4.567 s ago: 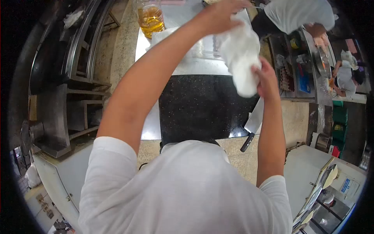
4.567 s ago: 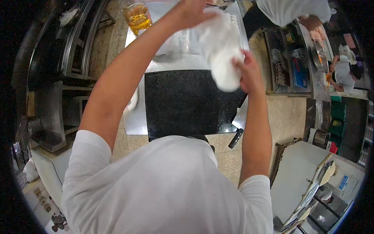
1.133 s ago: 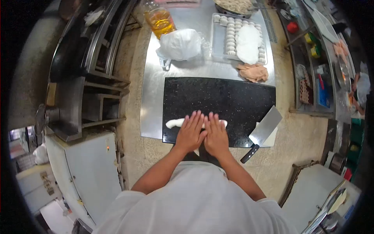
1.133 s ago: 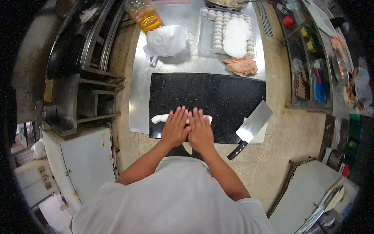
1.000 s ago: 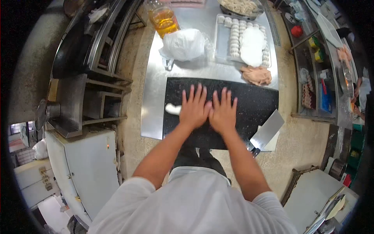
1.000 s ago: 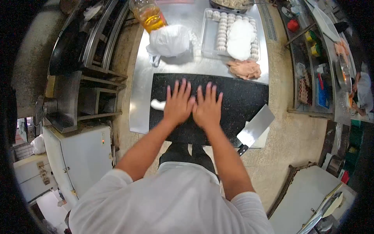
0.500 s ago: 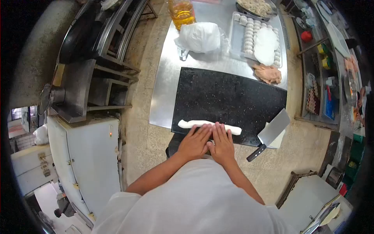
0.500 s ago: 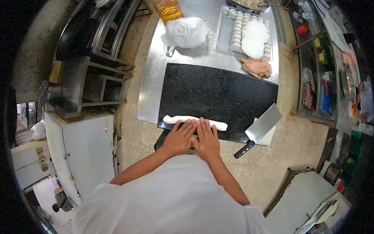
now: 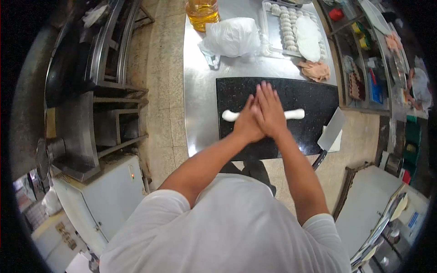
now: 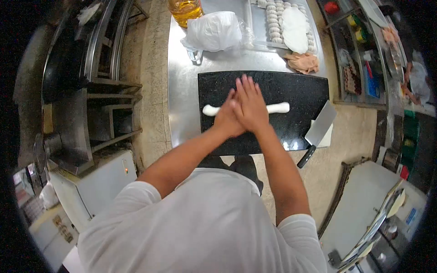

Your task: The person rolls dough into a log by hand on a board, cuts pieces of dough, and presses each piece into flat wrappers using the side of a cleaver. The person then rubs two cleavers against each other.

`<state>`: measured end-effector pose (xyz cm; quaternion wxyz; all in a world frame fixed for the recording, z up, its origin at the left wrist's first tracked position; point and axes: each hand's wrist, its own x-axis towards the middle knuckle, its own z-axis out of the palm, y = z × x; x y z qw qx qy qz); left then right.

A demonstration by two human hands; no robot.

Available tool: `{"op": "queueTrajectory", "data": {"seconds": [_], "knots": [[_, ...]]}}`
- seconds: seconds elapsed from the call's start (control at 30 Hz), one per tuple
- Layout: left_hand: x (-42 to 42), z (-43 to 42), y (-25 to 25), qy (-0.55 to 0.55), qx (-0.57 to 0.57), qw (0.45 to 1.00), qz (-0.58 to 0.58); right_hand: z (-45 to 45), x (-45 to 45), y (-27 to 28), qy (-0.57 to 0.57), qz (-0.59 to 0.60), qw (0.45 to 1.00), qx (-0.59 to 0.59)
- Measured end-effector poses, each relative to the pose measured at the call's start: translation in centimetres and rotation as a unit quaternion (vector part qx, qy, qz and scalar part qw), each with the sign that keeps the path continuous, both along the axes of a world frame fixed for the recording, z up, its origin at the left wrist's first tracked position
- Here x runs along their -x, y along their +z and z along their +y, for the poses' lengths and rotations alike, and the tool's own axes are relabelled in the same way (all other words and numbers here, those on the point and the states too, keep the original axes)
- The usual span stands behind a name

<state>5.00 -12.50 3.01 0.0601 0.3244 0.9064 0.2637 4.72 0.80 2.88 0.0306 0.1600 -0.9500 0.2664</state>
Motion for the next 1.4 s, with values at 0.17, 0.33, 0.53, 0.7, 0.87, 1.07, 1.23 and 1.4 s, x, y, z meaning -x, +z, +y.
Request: {"op": "queueTrajectory", "data": {"seconds": [0.17,0.33,0.53,0.7,0.87,1.07,1.23,1.4], "knots": [[-9.4,-6.8,0.3,-0.12,-0.077,0.981,-0.133,-2.3,-15.9,0.5,-0.107,-0.113,0.986,-0.057],[-2.2,-7.3,0.8,-0.114,0.076,0.991,-0.003,-2.9,-10.6,-1.4,-0.188,-0.064,0.965,-0.172],[8.9,-3.0,-1.9,0.018,0.059,0.996,0.068,0.4,2.5,-0.8,-0.275,-0.021,0.939,-0.205],[0.1,-5.3,-0.3,-0.005,0.059,0.998,0.009,-0.6,-6.7,0.2,-0.202,-0.039,0.96,-0.191],[-10.1,-9.6,-1.5,-0.055,0.039,0.997,0.039,2.3,-18.1,1.8,-0.111,-0.156,0.957,-0.215],[-2.3,-4.0,0.4,0.105,0.161,0.981,0.012,6.4,-5.6,1.3,-0.109,-0.068,0.969,-0.212],[5.1,-1.7,-0.6,0.242,0.162,0.953,0.087,8.6,3.6,-0.3,-0.141,0.01,0.971,-0.192],[-4.6,-0.4,0.6,0.183,0.189,0.962,0.069,7.6,-5.4,0.6,-0.036,-0.004,0.984,-0.173]]}}
